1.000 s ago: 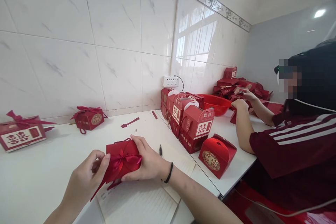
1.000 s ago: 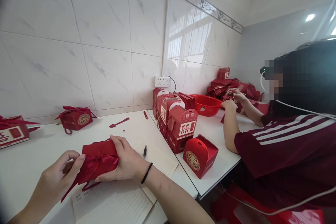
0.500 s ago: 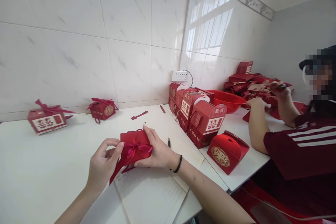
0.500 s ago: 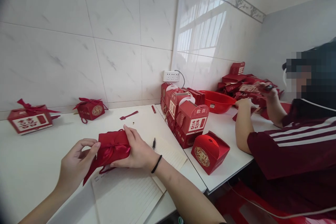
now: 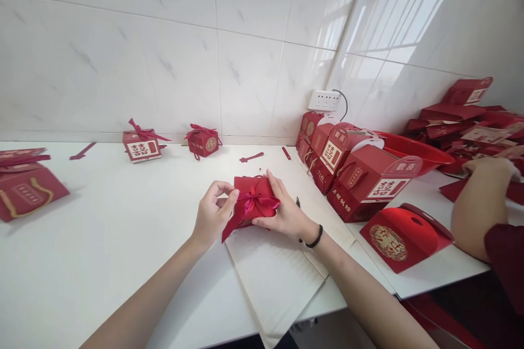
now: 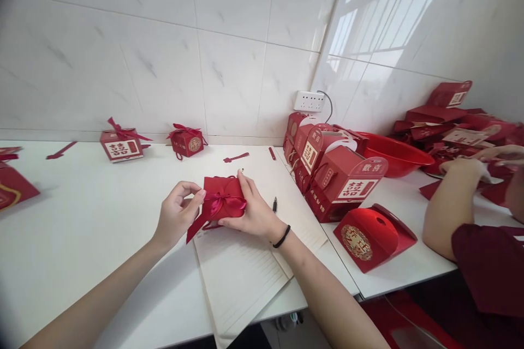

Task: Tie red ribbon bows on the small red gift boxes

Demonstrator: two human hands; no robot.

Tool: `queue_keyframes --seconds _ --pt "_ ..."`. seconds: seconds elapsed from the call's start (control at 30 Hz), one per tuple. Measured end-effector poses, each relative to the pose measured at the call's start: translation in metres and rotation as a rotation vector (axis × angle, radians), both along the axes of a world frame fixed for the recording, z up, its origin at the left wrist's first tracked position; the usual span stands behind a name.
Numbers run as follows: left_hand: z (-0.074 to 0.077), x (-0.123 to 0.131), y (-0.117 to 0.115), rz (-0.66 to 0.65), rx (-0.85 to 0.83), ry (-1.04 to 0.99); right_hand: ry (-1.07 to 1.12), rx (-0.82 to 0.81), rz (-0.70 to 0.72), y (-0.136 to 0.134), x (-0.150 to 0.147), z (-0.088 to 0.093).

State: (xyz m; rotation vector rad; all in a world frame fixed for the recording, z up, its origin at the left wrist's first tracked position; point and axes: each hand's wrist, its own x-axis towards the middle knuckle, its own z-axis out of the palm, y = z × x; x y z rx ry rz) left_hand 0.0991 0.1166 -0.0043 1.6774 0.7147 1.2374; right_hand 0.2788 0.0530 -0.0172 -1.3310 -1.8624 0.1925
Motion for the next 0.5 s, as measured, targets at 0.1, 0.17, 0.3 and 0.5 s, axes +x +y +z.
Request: queue_keyframes --seconds 0.1,0.17,0.3,0.5 --pt "0.000 0.000 0.002 -0.030 -0.007 -0.001 -0.018 0.002 0.000 -0.001 0.001 0.000" --pt "-0.001 -0.001 0.004 -0.031 -0.007 0.011 -0.027 -0.001 -0.003 -0.002 0.001 0.000" --pt "-0.002 -0.003 0.010 -0.016 -0.052 0.043 -0.018 0.000 -0.010 -0.003 0.001 0.001" --pt "0.006 -0.007 0.005 -0.104 -0.061 0.182 -0.012 -0.012 -0.010 -0.004 -0.001 0.002"
